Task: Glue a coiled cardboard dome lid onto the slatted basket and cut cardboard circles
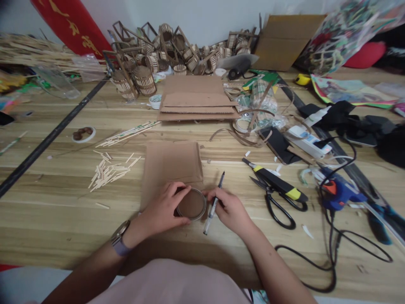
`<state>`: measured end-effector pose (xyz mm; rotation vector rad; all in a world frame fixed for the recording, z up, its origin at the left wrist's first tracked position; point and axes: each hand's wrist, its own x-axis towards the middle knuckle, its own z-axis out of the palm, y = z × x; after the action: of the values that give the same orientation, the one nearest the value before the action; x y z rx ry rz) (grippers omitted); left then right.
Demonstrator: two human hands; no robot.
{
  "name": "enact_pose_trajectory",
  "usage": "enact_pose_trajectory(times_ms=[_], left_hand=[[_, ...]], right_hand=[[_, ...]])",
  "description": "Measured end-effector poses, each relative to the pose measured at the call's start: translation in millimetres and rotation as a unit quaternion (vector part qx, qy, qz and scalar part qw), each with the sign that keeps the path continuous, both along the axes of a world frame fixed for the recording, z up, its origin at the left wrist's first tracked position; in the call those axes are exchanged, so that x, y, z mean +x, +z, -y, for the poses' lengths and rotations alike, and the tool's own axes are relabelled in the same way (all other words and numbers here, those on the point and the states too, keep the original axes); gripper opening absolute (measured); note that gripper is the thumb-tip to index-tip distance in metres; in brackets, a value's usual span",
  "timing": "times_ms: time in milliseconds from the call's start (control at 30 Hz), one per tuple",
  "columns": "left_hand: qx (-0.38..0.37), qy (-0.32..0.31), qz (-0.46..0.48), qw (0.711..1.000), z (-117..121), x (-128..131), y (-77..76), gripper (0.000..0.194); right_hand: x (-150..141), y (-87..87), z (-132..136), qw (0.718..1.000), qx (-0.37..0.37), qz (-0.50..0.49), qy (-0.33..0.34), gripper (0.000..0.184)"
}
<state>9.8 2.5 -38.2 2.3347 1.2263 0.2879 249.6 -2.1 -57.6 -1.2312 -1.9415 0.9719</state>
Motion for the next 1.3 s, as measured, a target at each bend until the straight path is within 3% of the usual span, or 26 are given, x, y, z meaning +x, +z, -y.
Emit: enact_pose_trajectory(times_ms=[167,567,967,1067,1200,1300], left_hand=[[-0.01,0.009,0.01,1.0,1.7,0.5,0.1,0.076],[-0.05,0.021,0.003,0.999,1.8,3.7,4.7,0.078],[-0.045,0.059,-0.003,0.997,6.0,9.7,5.9,0.083],[-0.037,0.094,0.01,0.995,7.6,10.3,4.3,0.081],[-0.025,0.126,0.02,0.992,7.5,9.1,-1.6,0.084],[-0.016,0.132,0.018,0.991,6.6,7.5,-6.5,0.088]], right_hand=[[-1.9,-2.0,1.8,1.0,0.018,-0.013,-0.02,0.014],[-4.3,-2.7,0.1,0.998,0.026,0.033,0.042,0.019],[-7.6,3.8,-1.8,0.999,0.006,0.024,0.035,0.017],[-5.9,4.7,0.9,1.0,-0.012,-0.016,0.024,0.016],[2.4,7.1,7.0,0.981,-0.028,-0.183,-0.056,0.013],[6.1,13.1,8.9,0.964,-0.044,-0.249,-0.087,0.031]])
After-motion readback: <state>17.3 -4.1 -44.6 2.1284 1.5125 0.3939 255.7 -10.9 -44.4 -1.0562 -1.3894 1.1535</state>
